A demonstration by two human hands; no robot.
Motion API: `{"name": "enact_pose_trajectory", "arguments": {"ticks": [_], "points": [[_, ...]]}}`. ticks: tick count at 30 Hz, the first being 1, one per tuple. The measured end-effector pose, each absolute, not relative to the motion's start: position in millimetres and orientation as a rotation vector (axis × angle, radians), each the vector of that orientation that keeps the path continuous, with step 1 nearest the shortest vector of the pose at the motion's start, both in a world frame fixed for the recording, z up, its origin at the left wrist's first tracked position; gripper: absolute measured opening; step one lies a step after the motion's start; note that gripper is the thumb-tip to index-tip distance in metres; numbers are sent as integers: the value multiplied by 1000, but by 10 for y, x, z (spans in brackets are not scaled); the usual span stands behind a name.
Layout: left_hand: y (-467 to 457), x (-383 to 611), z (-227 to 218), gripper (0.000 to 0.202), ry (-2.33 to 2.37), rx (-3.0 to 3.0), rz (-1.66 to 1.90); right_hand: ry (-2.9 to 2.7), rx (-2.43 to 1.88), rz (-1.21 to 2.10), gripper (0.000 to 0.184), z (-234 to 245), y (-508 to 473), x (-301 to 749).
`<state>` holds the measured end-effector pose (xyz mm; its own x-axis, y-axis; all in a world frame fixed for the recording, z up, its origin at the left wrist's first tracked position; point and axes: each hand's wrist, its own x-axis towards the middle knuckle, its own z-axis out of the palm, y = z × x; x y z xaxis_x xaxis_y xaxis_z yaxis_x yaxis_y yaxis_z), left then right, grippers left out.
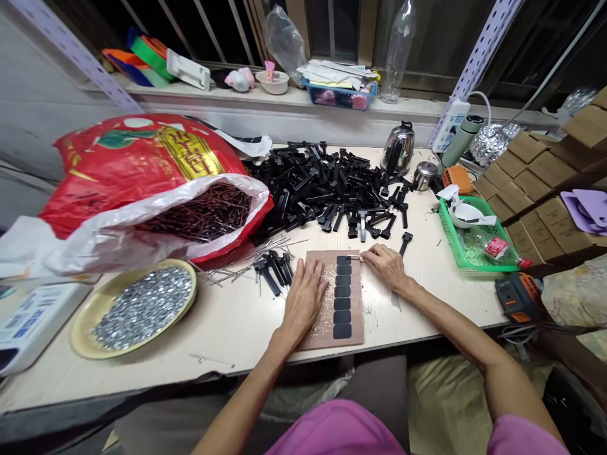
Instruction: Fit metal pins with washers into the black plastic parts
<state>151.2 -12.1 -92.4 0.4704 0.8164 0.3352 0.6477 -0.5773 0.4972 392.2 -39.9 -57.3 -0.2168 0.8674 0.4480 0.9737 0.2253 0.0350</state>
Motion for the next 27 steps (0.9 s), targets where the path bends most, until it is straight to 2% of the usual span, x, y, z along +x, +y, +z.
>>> {"name": "enact_pose_trajectory", "arguments": {"ticks": [7,20,24,27], "points": [[-100,1495,-1117,46,1229,2529,715,-2261,-1628,-394,21,-619,-251,3968],[-103,1492,-1107,46,1241,2465,741,-2486,-1599,-217,31,-495,-155,3998],[-100,1491,-1093,46,1238,2458,736,-2695,-1295,-4,35,-484,-691,3780],[-91,1482,-1066,47,1231,2454,705,-2777,-886,-31,29,-458,-1333,3542]]}}
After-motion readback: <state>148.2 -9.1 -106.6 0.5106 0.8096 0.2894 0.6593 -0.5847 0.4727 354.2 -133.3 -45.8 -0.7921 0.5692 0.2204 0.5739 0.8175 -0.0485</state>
